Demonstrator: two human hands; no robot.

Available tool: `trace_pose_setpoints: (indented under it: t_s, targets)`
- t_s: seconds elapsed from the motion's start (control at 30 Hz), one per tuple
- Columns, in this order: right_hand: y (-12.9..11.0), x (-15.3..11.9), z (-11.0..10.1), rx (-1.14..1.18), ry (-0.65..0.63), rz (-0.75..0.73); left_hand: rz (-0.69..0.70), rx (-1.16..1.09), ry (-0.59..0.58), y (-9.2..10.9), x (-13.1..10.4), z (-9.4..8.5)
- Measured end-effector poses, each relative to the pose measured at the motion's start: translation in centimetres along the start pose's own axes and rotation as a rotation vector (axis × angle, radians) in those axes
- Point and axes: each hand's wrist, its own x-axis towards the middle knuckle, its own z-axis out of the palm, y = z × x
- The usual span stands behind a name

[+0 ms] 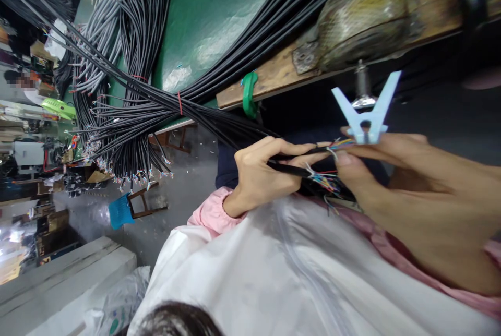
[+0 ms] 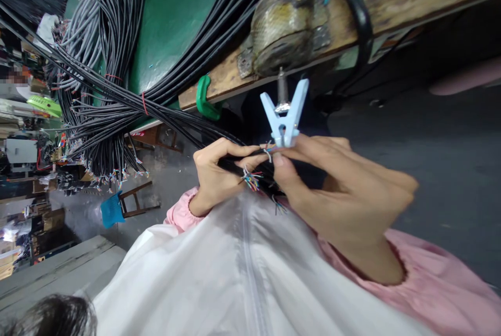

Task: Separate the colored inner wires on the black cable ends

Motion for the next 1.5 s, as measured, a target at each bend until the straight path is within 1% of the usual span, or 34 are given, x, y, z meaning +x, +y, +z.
trace_pose_setpoints:
  t_s: [0.03,0.1,0.13,0.2,0.23,0.3,0.37,0.47,0.5,0.57,0.63,0.67,0.77,0.9,0.97,1.03,1.1,1.13,1.17,1.23,1.27,1.3,1.33,1.37,1.4,1.5]
  targets:
    - [0.1,-0.1,0.1,0.029,0.004,0.023,-0.004,-0.002,-0.003,0.0,0.0,0.0]
    - [0.1,-0.2,0.5,0.097,0.068,0.047,-0.012,-0.006,-0.007,0.1,0.0,0.0]
    - [0.2,-0.3,0.8,0.107,0.109,0.036,-0.020,-0.007,-0.011,0.0,0.0,0.0]
    - [0.3,-0.3,1.3,0.058,0.183,-0.032,-0.038,-0.003,-0.018,0.0,-0.1,0.0]
    - [0.5,-0.3,1.5,0.021,0.199,-0.061,-0.042,0.001,-0.020,-0.1,-0.1,0.0]
    - [0.7,-0.3,1.6,-0.007,0.191,-0.081,-0.034,0.010,-0.022,-0.2,-0.1,0.0]
    - [0.9,-0.4,1.4,0.026,0.169,-0.041,-0.006,0.003,-0.009,-0.2,-0.1,0.0]
    - [0.6,-0.4,0.6,0.126,0.163,0.133,0.026,-0.020,0.020,-0.1,0.0,0.1]
    - [0.4,-0.2,0.2,0.159,0.124,0.203,0.027,-0.027,0.023,0.0,0.0,0.1]
    - [-0.2,0.2,-0.4,0.233,-0.020,0.311,0.009,-0.029,0.016,-0.1,0.0,0.1]
    - [-0.7,0.6,-0.9,0.290,-0.162,0.382,-0.016,-0.029,0.006,-0.2,0.1,0.2]
    - [-0.8,0.7,-1.0,0.305,-0.196,0.408,-0.030,-0.024,0.002,-0.4,0.1,0.3]
    - [-0.8,0.8,-1.2,0.309,-0.198,0.452,-0.037,-0.006,0.017,-1.0,0.1,0.6]
    - [-0.6,0.5,-0.9,0.284,-0.200,0.482,0.069,-0.011,0.103,-1.7,0.0,1.3]
    - [-0.6,0.4,-0.7,0.250,-0.177,0.456,0.094,0.019,0.114,-1.9,-0.1,1.5]
    - [-0.5,0.5,-0.5,0.189,-0.133,0.356,0.098,0.054,0.099,-1.8,0.0,1.5]
    - [-0.3,0.7,-0.6,0.091,-0.095,0.180,0.135,0.025,0.048,-1.5,0.2,0.9]
    - [-0.2,0.9,-0.7,0.038,-0.080,0.083,0.153,-0.011,-0.008,-1.3,0.4,0.4]
    - [-0.1,1.0,-0.8,-0.010,-0.081,0.002,0.166,-0.054,-0.088,-1.0,0.7,-0.2]
    - [0.0,1.4,-1.2,-0.059,-0.131,-0.091,0.132,-0.114,-0.310,-0.6,1.1,-1.5]
    - [-0.1,1.5,-1.4,-0.053,-0.165,-0.104,0.107,-0.125,-0.414,-0.4,1.3,-2.0]
    - [-0.2,1.6,-1.6,-0.030,-0.195,-0.097,0.084,-0.120,-0.493,-0.3,1.4,-2.4]
    - [-0.4,1.7,-1.8,0.007,-0.236,-0.073,0.077,-0.105,-0.540,-0.3,1.4,-2.7]
    - [-0.6,1.8,-1.9,0.053,-0.270,-0.039,0.089,-0.088,-0.557,-0.2,1.4,-2.8]
    - [-0.8,1.9,-1.9,0.099,-0.290,0.004,0.123,-0.072,-0.549,-0.3,1.3,-2.9]
    - [-1.3,1.8,-1.8,0.172,-0.314,0.122,0.273,-0.042,-0.474,-0.3,1.0,-2.5]
